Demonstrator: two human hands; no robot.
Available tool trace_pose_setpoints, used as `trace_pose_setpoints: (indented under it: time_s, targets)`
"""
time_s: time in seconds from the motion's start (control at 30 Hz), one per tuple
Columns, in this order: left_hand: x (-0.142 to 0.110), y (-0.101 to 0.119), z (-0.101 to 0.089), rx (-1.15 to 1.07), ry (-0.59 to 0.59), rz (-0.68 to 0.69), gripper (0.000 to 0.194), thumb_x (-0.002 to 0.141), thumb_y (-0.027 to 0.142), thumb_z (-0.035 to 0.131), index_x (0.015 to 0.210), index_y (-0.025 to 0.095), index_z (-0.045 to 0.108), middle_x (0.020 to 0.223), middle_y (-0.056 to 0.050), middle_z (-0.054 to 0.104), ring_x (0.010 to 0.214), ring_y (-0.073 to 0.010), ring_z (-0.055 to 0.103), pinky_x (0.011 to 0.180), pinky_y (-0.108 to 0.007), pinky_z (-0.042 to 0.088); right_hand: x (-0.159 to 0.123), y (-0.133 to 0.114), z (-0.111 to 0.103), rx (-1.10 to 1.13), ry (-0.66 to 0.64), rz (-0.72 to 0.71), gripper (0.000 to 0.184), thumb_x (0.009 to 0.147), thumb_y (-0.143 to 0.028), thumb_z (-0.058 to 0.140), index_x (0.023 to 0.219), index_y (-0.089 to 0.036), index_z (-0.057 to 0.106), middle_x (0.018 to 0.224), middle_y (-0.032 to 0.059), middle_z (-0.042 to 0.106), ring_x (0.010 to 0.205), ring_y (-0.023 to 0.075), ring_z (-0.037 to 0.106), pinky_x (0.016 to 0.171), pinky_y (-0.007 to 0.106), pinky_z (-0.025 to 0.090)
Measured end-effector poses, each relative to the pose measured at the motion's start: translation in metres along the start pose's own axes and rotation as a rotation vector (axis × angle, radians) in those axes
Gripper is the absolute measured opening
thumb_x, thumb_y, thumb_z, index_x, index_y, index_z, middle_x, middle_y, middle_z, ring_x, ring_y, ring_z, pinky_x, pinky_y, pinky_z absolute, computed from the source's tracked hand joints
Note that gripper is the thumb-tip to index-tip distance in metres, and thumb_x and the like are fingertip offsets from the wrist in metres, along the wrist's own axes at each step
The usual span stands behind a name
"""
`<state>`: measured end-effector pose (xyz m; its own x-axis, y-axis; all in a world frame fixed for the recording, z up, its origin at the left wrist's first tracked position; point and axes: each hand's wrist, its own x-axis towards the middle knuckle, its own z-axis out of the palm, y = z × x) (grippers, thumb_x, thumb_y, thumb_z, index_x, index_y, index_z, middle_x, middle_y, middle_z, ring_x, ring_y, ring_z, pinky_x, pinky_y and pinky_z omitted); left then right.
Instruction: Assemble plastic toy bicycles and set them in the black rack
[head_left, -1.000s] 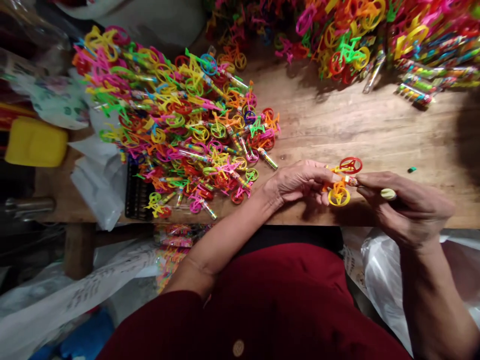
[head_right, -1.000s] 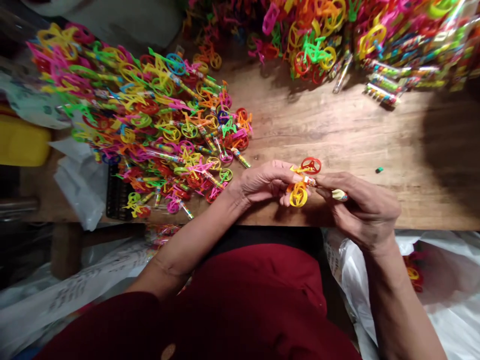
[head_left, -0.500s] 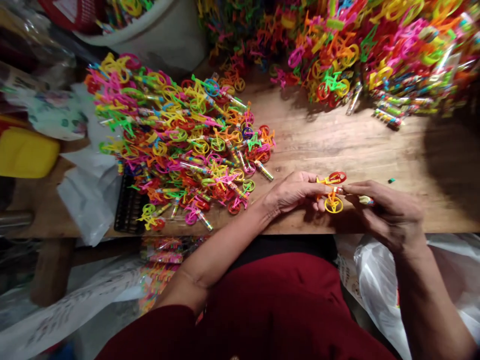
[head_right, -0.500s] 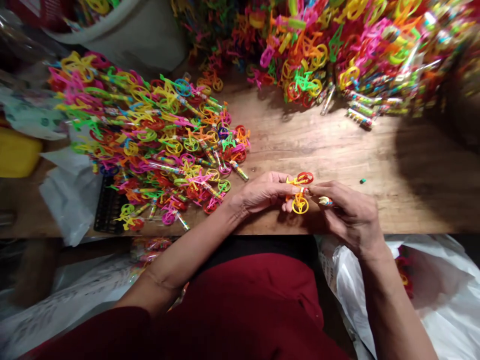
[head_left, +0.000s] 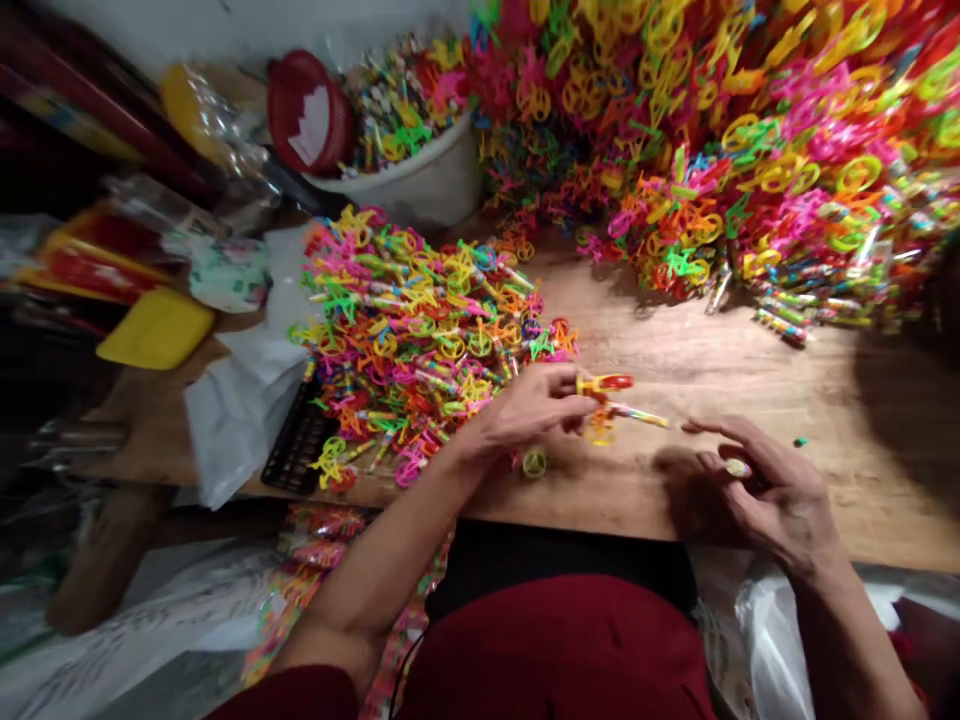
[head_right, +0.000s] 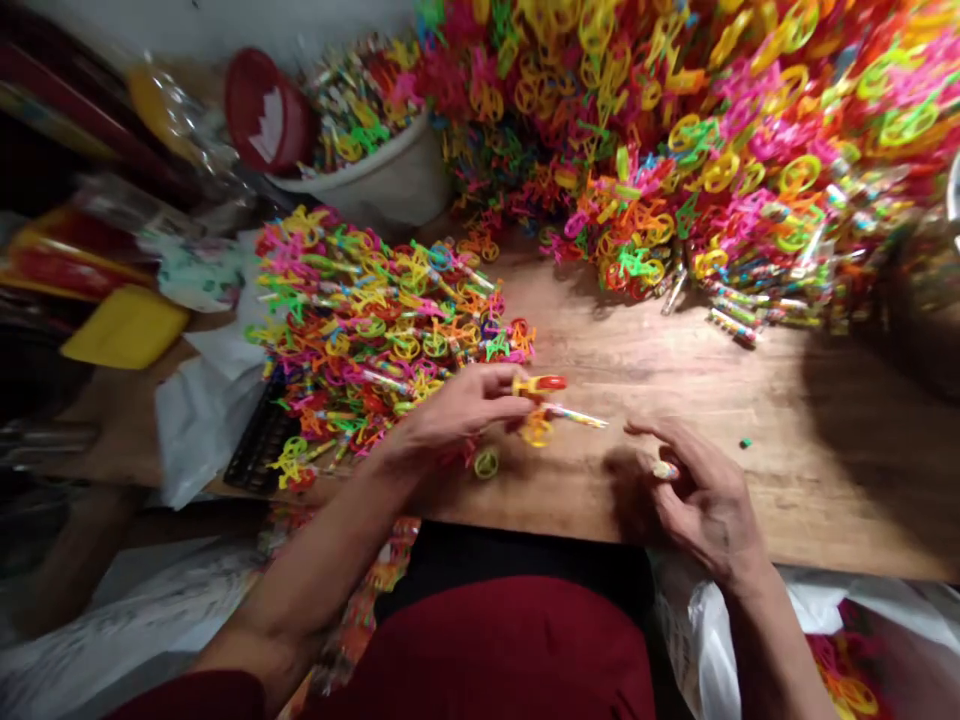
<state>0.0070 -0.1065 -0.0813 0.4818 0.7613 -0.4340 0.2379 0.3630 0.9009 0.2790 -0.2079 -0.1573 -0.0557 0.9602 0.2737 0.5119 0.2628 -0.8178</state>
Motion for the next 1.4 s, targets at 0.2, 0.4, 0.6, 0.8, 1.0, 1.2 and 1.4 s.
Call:
trace_pose_setpoints:
  time_s: [0.2,0.4,0.6,0.8,1.0,1.2,1.4]
  targets:
    - [-0.032,0.069,-0.083,0.747,0.733,0.081,0.021,0.074,0.024,0.075,0.095,0.021,0.075,0.078,-0.002,0.072,0.092,-0.0245,0.068,0.078,-0.033,0.049,-0.009,0.026,-0.001,-0.079,0.249,0.101,0.01,0.093,-0.03,0.067,0.097,-0.028,0.076,0.08,-0.0009,0.078,0.061,0.0165,0.073,0.055,0.023,0.058]
    - [0.039,0.075,-0.022,0.926,0.695,0.407,0.026,0.09,0.026,0.068,0.114,0.02,0.072,0.118,-0.008,0.076,0.108,-0.0232,0.069,0.1,-0.036,0.048,-0.004,0.022,0.007,-0.086,0.277,0.088,0.012,0.092,-0.029,0.067,0.097,-0.025,0.077,0.083,-0.0003,0.079,0.058,0.013,0.07,0.057,0.019,0.057]
    - [0.146,0.066,0.048,1.11,0.554,0.134,0.05,0.087,0.053,0.077,0.115,0.012,0.068,0.112,-0.017,0.075,0.108,-0.0316,0.071,0.091,-0.037,0.05,0.0,0.016,0.004,-0.101,0.26,0.055,0.014,0.093,-0.027,0.065,0.094,-0.022,0.078,0.08,0.0009,0.079,0.054,0.0106,0.067,0.053,0.017,0.053]
    - [0.167,0.06,0.036,0.981,0.563,0.216,0.022,0.087,0.027,0.078,0.106,0.018,0.069,0.107,-0.01,0.076,0.105,-0.0267,0.072,0.089,-0.034,0.052,-0.003,0.021,0.005,-0.089,0.272,0.076,0.015,0.093,-0.028,0.065,0.095,-0.022,0.078,0.082,0.0016,0.08,0.051,0.0101,0.064,0.052,0.019,0.052]
    - [0.11,0.046,0.025,0.172,0.36,0.147,0.049,0.081,0.021,0.082,0.125,0.016,0.06,0.084,0.003,0.064,0.053,-0.0096,0.063,0.057,-0.025,0.054,0.004,0.015,0.006,0.056,0.272,0.265,0.018,0.09,-0.037,0.069,0.094,-0.023,0.078,0.07,0.0004,0.073,0.052,0.0121,0.063,0.047,0.02,0.048]
    - [0.062,-0.001,0.054,-0.36,0.074,-0.082,0.019,0.084,0.008,0.067,0.096,0.015,0.054,0.075,0.002,0.065,0.052,-0.0131,0.067,0.053,-0.026,0.057,0.028,-0.018,0.023,0.455,0.259,0.398,0.034,0.098,-0.052,0.058,0.114,-0.023,0.068,0.084,0.0003,0.064,0.057,0.0099,0.051,0.048,0.022,0.044]
    - [0.052,-0.02,0.071,-0.706,0.053,-0.235,0.018,0.089,0.001,0.057,0.102,0.013,0.057,0.084,-0.006,0.075,0.071,-0.0166,0.076,0.073,-0.028,0.06,0.009,-0.018,0.02,0.246,0.365,0.34,0.023,0.095,-0.045,0.067,0.102,-0.024,0.073,0.087,0.0024,0.07,0.076,0.0149,0.064,0.068,0.027,0.055]
